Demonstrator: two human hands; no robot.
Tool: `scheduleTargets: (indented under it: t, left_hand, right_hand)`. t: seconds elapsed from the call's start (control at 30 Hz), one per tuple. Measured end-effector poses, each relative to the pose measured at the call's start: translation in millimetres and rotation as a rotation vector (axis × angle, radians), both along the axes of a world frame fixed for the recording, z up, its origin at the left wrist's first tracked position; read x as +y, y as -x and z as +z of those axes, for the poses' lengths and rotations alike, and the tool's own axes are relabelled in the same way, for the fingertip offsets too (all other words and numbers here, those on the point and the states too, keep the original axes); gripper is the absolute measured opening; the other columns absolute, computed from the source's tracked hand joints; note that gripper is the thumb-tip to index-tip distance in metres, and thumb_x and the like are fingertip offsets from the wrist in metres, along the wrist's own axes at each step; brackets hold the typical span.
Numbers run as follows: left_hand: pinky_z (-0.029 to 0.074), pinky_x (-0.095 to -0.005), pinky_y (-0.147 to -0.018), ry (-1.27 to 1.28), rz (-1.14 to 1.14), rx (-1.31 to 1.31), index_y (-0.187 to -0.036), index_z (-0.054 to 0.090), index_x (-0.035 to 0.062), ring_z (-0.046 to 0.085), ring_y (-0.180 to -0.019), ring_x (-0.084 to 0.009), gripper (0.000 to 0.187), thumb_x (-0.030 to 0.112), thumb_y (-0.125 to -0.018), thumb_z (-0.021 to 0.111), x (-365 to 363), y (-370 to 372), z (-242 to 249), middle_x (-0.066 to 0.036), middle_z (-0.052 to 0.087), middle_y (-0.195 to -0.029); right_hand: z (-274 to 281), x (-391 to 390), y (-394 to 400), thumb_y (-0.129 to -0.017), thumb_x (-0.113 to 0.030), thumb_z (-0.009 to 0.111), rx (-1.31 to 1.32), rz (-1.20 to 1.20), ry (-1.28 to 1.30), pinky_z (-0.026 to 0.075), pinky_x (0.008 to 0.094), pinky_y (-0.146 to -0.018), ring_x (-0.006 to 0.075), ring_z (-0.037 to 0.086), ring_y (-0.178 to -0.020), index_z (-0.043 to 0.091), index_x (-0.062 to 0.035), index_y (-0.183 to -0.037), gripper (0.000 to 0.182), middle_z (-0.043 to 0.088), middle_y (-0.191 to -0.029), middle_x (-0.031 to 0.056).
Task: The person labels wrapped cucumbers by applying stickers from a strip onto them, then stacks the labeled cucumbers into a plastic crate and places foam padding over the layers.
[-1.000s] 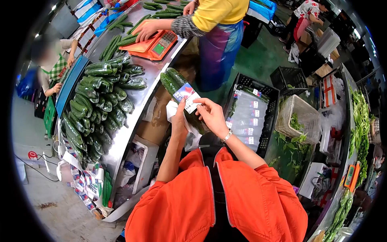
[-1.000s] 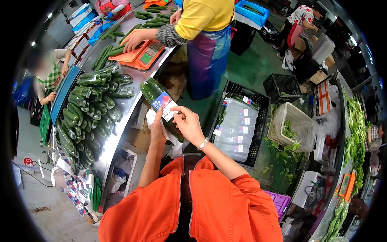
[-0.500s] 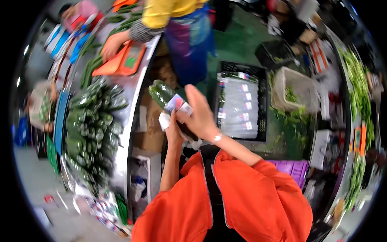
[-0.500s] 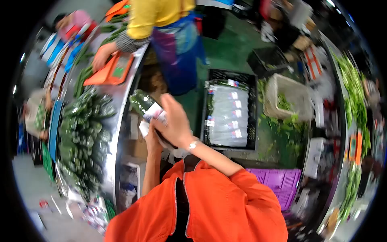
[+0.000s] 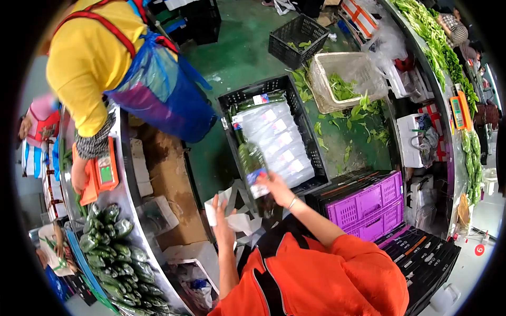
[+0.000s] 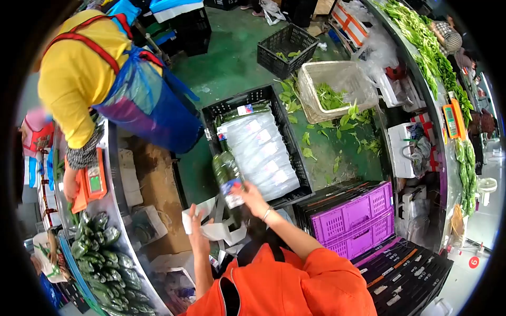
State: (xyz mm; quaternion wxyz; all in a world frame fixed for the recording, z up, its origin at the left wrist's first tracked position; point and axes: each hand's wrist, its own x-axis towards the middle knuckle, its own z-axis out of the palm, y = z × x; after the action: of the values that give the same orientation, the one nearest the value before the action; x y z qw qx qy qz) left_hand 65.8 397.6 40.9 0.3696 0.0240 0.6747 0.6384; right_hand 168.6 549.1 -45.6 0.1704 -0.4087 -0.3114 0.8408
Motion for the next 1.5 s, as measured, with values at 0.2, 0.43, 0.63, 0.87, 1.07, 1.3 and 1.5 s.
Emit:
scheduleTargets:
  t: [0.2, 0.43, 0.63, 0.87, 1.07, 1.3, 1.5]
  left_hand:
    - [0.029, -0.0224, -0.048, 0.26, -0.064, -0.242, -0.126, 0.037, 0.0077, 0.037, -0.053, -0.0082, 0.045, 0.037, -0.092, 0.038, -69.9, -21.6, -70.7, -0.003, 0.052, -0.071]
    - [0.035, -0.0293, -0.049, 0.231, 0.269, -0.62, -0.132, 0.026, 0.009, 0.045, -0.051, -0.0182, 0.059, 0.051, -0.09, 0.026, -98.2, -66.1, -71.1, -0.013, 0.054, -0.068]
    - [0.041, -0.0449, -0.083, 0.235, 0.548, -0.616, -0.126, 0.035, 0.0046, 0.053, -0.092, -0.0278, 0.049, 0.031, -0.087, 0.047, -147.7, -95.2, -81.2, -0.013, 0.054, -0.104]
    - [0.038, -0.031, -0.057, -0.137, 0.698, -0.392, -0.125, 0.039, 0.0061, 0.042, -0.052, -0.0145, 0.049, 0.041, -0.091, 0.034, -133.5, -78.0, -60.4, -0.006, 0.047, -0.058]
    - [0.047, -0.0393, -0.083, -0.063, 0.558, -0.178, -0.121, 0.038, -0.0063, 0.055, -0.101, -0.0316, 0.046, 0.016, -0.084, 0.053, -98.7, -26.6, -8.7, -0.019, 0.05, -0.118]
    - [0.041, -0.0286, -0.085, -0.009, 0.279, 0.039, -0.119, 0.044, -0.0003, 0.054, -0.096, -0.0142, 0.038, 0.002, -0.081, 0.047, -111.6, -11.4, 48.0, -0.01, 0.055, -0.11]
    - [0.043, -0.0239, -0.072, -0.016, 0.365, 0.182, -0.11, 0.053, 0.0034, 0.051, -0.08, -0.007, 0.028, 0.021, -0.089, 0.048, -162.3, -6.3, 79.9, 0.0, 0.058, -0.09]
  right_hand:
    - [-154.7, 119.4, 21.8, -0.085, -0.026, 0.057, 0.074, -0.378, 0.225, 0.047, 0.0303, -0.075, 0.0133, 0.058, -0.081, 0.056, -0.0079, -0.099, 0.023, 0.061, -0.089, 0.0017]
    - [-295.8, 205.3, 111.5, -0.088, -0.038, 0.047, 0.232, -0.785, 0.531, 0.041, 0.0395, -0.088, 0.0206, 0.055, -0.095, 0.054, -0.0131, -0.107, 0.032, 0.059, -0.105, 0.0028]
    - [-336.8, 233.0, 156.6, -0.086, -0.044, 0.047, -0.038, -0.719, 0.414, 0.03, 0.065, -0.089, 0.0348, 0.043, -0.113, 0.036, -0.0174, -0.125, 0.048, 0.046, -0.123, 0.0091]
    - [-365.6, 249.4, 123.2, -0.066, -0.081, 0.033, -0.559, -0.061, 0.233, 0.047, 0.0443, -0.051, 0.0309, 0.058, -0.059, 0.047, 0.007, -0.103, 0.096, 0.056, -0.075, 0.0197]
    - [-57.9, 95.6, 146.0, -0.083, -0.018, 0.057, 0.205, 0.614, -0.421, 0.04, 0.0197, -0.049, 0.009, 0.05, -0.054, 0.058, -0.0041, -0.079, 0.014, 0.055, -0.069, 0.0019]
    - [116.1, -83.4, 148.2, -0.062, -0.022, 0.069, 0.928, 0.988, -1.389, 0.041, 0.0354, -0.079, 0.024, 0.049, -0.094, 0.057, -0.0095, -0.101, 0.043, 0.053, -0.103, 0.0044]
    - [150.0, -150.7, 157.0, -0.065, -0.016, 0.066, 0.953, 1.049, -1.464, 0.041, 0.0332, -0.075, 0.0232, 0.051, -0.086, 0.06, -0.008, -0.091, 0.027, 0.057, -0.09, 0.0041]
